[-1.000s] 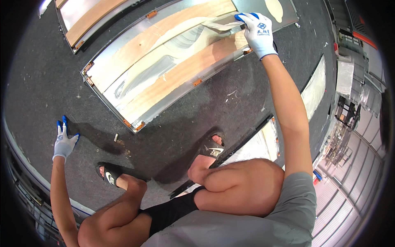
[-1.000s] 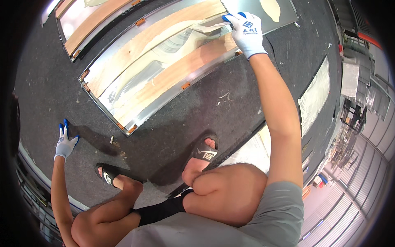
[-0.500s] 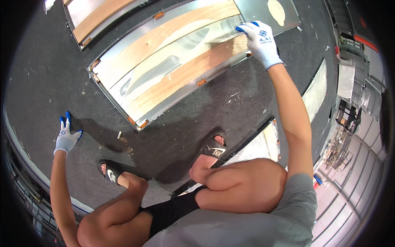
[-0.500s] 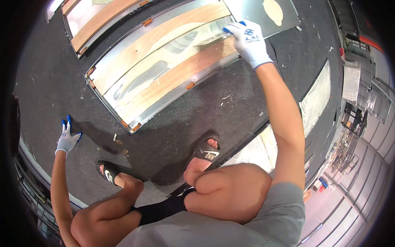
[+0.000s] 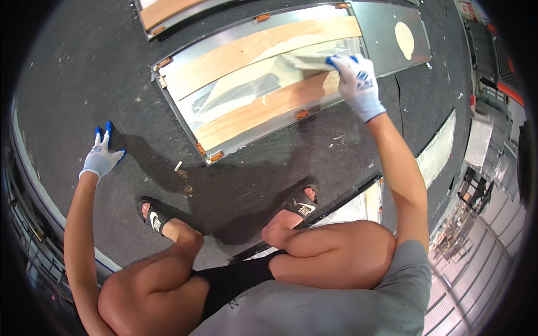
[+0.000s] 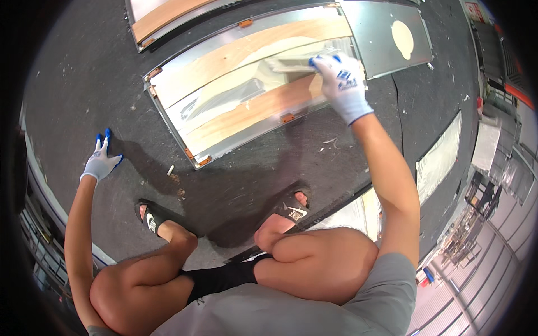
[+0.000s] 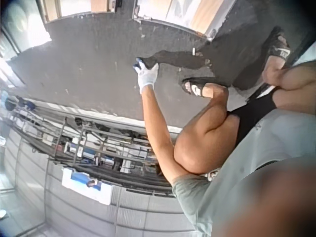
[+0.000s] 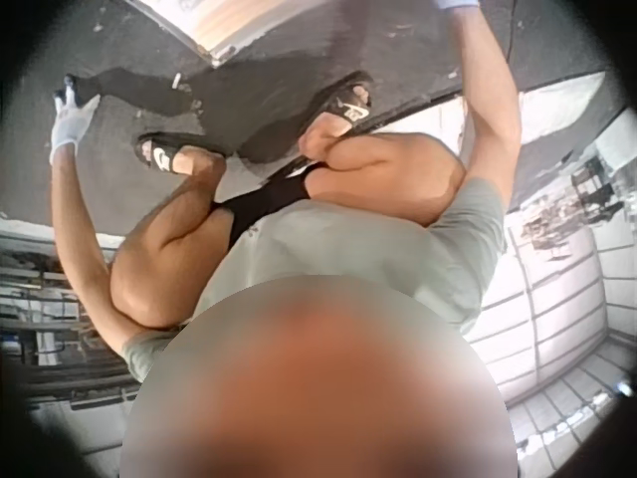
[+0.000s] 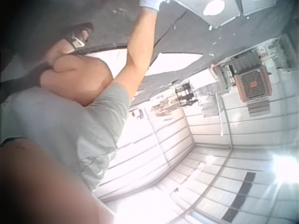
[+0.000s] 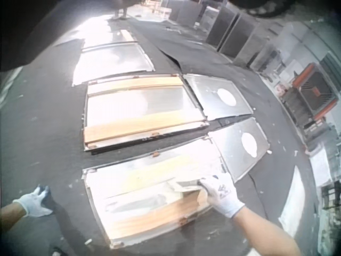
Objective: The person applies a white paste-like compound to several rectangular panels laid on a dark work surface using a small spatula. They spread the material evenly across each panel, moving from one to the next in sequence.
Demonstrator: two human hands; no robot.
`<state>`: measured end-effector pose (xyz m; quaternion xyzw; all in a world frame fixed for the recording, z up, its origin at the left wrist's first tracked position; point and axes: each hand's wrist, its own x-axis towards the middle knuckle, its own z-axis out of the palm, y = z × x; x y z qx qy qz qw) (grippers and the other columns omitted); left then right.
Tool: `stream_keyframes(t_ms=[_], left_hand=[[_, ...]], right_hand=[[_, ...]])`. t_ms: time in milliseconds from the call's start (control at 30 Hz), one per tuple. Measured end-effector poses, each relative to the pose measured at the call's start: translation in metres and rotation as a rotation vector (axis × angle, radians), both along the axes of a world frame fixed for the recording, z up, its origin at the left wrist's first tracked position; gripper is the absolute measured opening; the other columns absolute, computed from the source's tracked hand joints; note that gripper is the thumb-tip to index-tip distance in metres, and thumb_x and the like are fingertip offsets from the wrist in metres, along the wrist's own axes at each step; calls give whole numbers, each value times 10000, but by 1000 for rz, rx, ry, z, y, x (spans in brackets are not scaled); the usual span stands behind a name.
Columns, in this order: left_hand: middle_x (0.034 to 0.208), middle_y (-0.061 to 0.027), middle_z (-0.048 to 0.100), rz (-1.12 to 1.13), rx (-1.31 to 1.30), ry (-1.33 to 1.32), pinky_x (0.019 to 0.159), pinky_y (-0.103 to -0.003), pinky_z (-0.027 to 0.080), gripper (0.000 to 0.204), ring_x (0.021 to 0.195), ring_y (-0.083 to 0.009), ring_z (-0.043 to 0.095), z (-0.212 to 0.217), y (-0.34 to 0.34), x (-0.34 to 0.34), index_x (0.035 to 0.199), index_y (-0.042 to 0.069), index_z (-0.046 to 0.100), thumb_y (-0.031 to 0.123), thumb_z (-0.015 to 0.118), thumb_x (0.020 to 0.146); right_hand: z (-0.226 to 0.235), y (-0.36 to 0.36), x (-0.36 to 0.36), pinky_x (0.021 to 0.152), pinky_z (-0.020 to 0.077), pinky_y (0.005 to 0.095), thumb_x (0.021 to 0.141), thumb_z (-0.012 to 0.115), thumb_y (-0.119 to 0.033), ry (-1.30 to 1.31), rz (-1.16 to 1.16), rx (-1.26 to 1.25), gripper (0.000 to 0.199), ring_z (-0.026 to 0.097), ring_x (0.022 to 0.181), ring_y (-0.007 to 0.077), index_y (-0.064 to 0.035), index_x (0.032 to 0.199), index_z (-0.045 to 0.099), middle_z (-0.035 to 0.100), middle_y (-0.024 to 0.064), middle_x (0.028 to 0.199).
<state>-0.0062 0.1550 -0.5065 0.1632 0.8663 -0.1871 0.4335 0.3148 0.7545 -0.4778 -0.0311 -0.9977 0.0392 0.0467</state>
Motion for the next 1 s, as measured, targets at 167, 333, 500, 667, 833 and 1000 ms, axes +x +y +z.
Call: stream_keyframes(t_ms=[167, 333, 500, 667, 833, 1000], left_hand=[[1773, -259, 41, 1, -59, -30, 1240, -459, 405, 1083, 1517, -456, 411, 14, 18, 3, 1732, 301, 4, 462, 725, 940], [1787, -215, 21, -2, -122, -68, 1231, -479, 414, 1078, 1501, -464, 435, 30, 36, 6, 1725, 339, -35, 497, 704, 957], [1795, -163, -74, 38, -260, -143, 1271, -544, 353, 1045, 1562, -452, 340, 45, 58, 3, 1712, 371, -95, 520, 651, 995], [1793, -150, -113, 82, -200, -137, 1258, -566, 371, 1028, 1563, -464, 331, 41, 50, 6, 1716, 361, -87, 506, 641, 1006], [1797, -156, -62, 56, -155, -31, 1220, -505, 437, 1022, 1508, -443, 440, 27, 37, 18, 1721, 356, -65, 493, 650, 1004], [1792, -186, 39, 4, -83, 77, 1205, -475, 453, 1028, 1478, -436, 484, 17, 27, 25, 1726, 363, -16, 467, 683, 980]], right_hand=[[8, -83, -7, 902, 513, 461, 844, 657, -46, -89, 127, -68, 362, 637, 1030, 308, -95, 1198, 718, 726, 66, 1229], [7, -144, -49, 889, 507, 434, 832, 668, -54, -152, 274, -131, 411, 625, 1029, 309, -86, 1241, 698, 705, 81, 1188], [8, -186, -81, 927, 494, 460, 848, 675, -105, -176, 479, -94, 427, 614, 1074, 314, -76, 1273, 694, 666, 113, 1257], [18, -183, -80, 944, 501, 452, 867, 659, -119, -381, 488, -109, 393, 609, 1145, 316, -108, 1255, 719, 684, 129, 1230], [4, -173, -92, 926, 511, 454, 905, 629, -104, -231, 386, -229, 320, 636, 1024, 344, -116, 1205, 742, 730, 131, 1073], [2, -182, -97, 900, 521, 466, 944, 630, -115, -122, 322, -269, 248, 651, 984, 328, -70, 1167, 731, 723, 128, 1061]])
